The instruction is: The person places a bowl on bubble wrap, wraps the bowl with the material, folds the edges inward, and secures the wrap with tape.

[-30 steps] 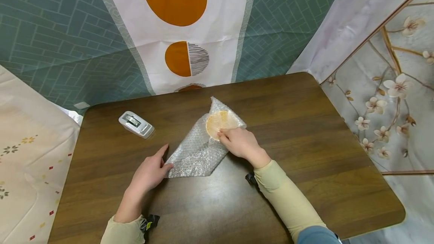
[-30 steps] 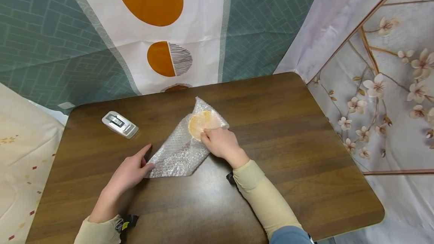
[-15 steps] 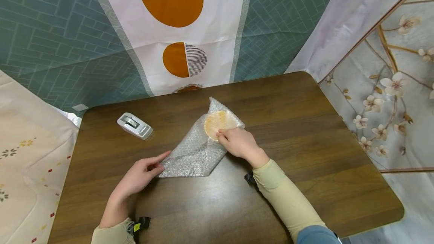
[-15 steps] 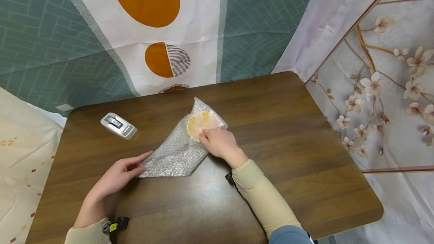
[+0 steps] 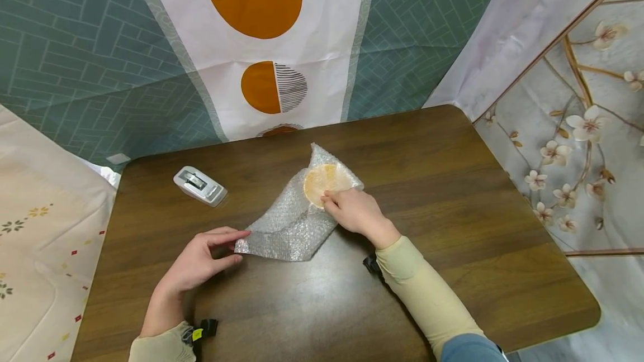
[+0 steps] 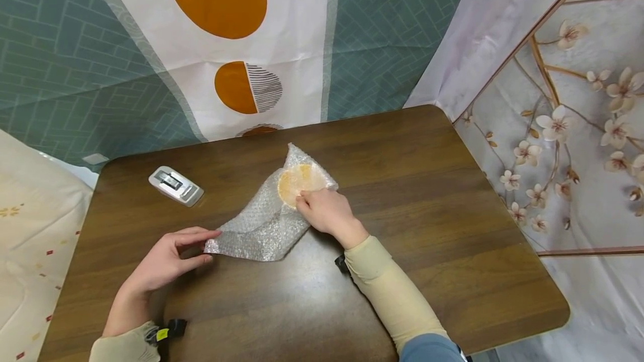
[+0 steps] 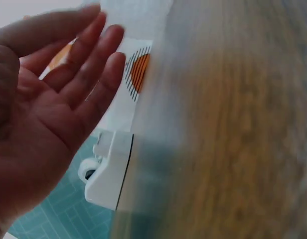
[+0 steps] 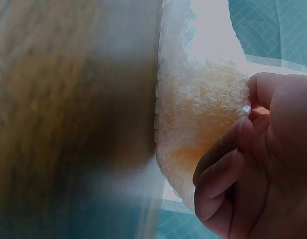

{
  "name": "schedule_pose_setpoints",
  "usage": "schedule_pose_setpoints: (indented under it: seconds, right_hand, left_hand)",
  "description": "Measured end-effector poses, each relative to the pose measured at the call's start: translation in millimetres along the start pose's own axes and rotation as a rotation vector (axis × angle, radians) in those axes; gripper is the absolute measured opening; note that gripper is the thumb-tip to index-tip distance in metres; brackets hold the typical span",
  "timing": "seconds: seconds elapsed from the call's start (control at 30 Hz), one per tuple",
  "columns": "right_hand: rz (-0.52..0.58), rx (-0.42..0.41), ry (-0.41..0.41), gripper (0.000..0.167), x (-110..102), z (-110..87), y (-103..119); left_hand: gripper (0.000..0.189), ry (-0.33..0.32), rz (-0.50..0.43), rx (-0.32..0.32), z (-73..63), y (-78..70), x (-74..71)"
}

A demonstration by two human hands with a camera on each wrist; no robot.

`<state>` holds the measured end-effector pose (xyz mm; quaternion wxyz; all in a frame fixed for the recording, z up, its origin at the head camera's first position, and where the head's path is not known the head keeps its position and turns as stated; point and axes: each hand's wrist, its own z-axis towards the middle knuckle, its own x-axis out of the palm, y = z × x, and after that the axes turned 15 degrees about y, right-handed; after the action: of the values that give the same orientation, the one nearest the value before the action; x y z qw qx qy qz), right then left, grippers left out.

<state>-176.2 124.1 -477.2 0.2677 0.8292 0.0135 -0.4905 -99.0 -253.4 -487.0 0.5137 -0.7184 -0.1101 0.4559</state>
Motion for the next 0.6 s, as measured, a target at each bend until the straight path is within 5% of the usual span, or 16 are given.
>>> schedule_pose_setpoints:
  seconds: [0.17,0.6]
  right_hand:
    - [-0.001,-0.001,-0.002,0.046,-2,-0.1,0]
    - [0.0,-0.008,0.018,0.045,-3,0.0,0]
  left_hand:
    - [0.035,-0.115,0.093,0.002,11.2,-5.1,0.4]
    - [0.019,-0.301,0.046,0.088,56.4,-40.6,5.8]
